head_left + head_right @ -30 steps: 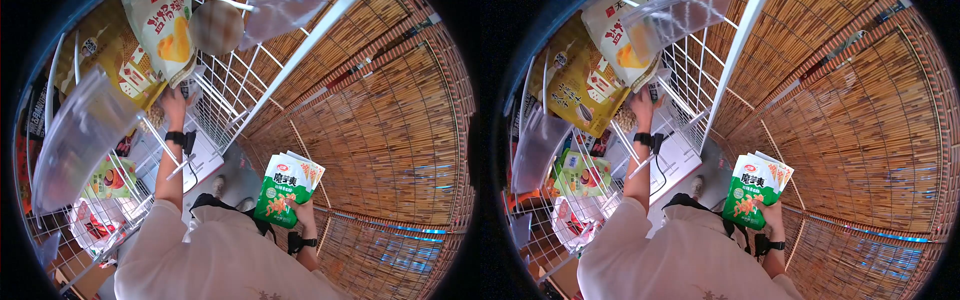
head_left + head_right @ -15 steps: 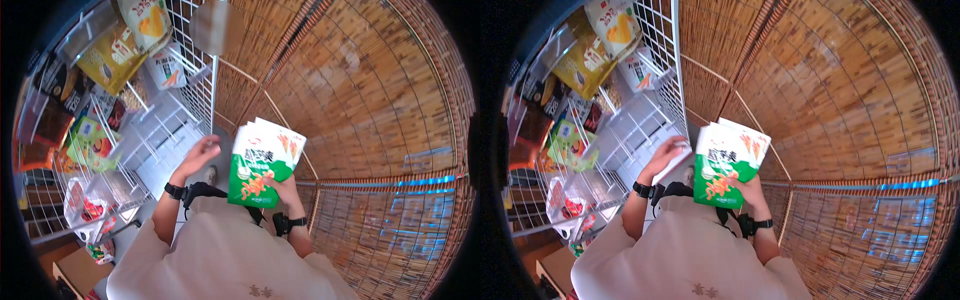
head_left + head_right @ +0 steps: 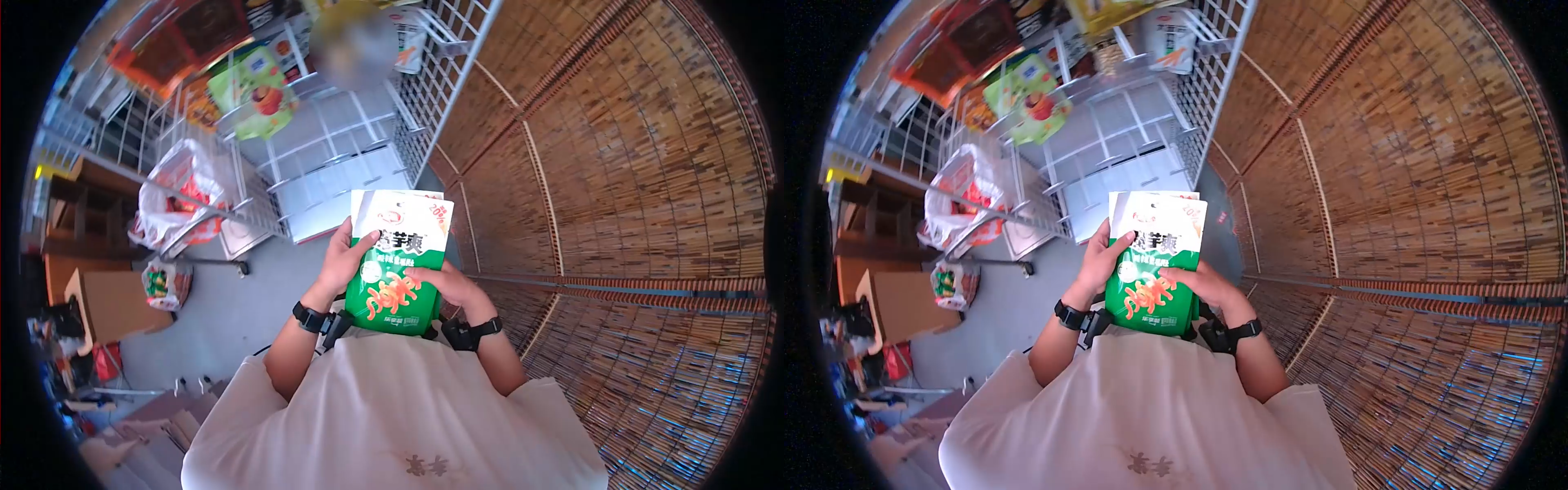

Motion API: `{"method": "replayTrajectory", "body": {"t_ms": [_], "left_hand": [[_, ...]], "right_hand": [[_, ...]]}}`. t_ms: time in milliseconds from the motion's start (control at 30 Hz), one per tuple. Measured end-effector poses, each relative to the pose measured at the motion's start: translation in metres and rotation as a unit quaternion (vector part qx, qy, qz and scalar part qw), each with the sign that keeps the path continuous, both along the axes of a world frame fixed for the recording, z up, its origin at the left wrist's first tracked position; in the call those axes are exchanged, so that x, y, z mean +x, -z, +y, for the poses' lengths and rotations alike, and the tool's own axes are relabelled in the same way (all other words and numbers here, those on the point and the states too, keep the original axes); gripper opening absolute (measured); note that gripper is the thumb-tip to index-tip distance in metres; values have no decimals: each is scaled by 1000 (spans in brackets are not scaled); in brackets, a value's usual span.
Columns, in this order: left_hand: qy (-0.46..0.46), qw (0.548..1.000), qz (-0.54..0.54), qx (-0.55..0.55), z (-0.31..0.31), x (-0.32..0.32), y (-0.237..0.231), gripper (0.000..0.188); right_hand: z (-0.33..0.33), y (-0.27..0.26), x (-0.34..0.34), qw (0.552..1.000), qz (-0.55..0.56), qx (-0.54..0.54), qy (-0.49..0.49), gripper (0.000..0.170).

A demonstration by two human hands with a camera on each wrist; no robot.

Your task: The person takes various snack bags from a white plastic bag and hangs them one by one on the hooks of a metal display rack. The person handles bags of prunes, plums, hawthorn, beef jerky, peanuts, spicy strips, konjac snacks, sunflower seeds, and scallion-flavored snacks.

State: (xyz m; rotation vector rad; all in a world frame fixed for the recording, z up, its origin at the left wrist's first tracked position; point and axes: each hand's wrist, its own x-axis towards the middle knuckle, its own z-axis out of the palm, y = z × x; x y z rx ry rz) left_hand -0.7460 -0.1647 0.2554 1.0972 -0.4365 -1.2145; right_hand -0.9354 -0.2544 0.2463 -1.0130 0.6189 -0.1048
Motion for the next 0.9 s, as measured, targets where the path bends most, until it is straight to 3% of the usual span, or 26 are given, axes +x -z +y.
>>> {"method": "replayTrajectory", "body": {"t_ms": [167,400,467,500,533,600,633,767,900], "left_hand": [[-53,997,-18,49,56,20,13,34],[-141,983,-99,61,133,78,15,28],[-154,981,-101,63,155,96,14,28],[-171,979,-96,57,166,103,13,28],[-188,977,-89,51,175,111,12,28],[-192,977,-80,36,189,129,9,29],[-201,976,-78,30,195,136,9,29],[-205,972,-109,22,215,176,18,32],[-205,978,-46,8,219,209,27,32]], "right_hand": [[27,6,26,989,-30,86,-113,48],[74,3,106,971,-11,68,-228,53],[75,11,137,976,-9,-14,-215,52],[78,11,155,988,-47,-3,-146,45],[81,7,175,988,-45,-4,-151,45],[93,-3,218,996,-87,22,-22,38],[103,-9,236,998,-57,5,-6,29],[130,-3,285,997,-63,-42,33,21],[141,4,302,994,-26,-94,44,22]]}}
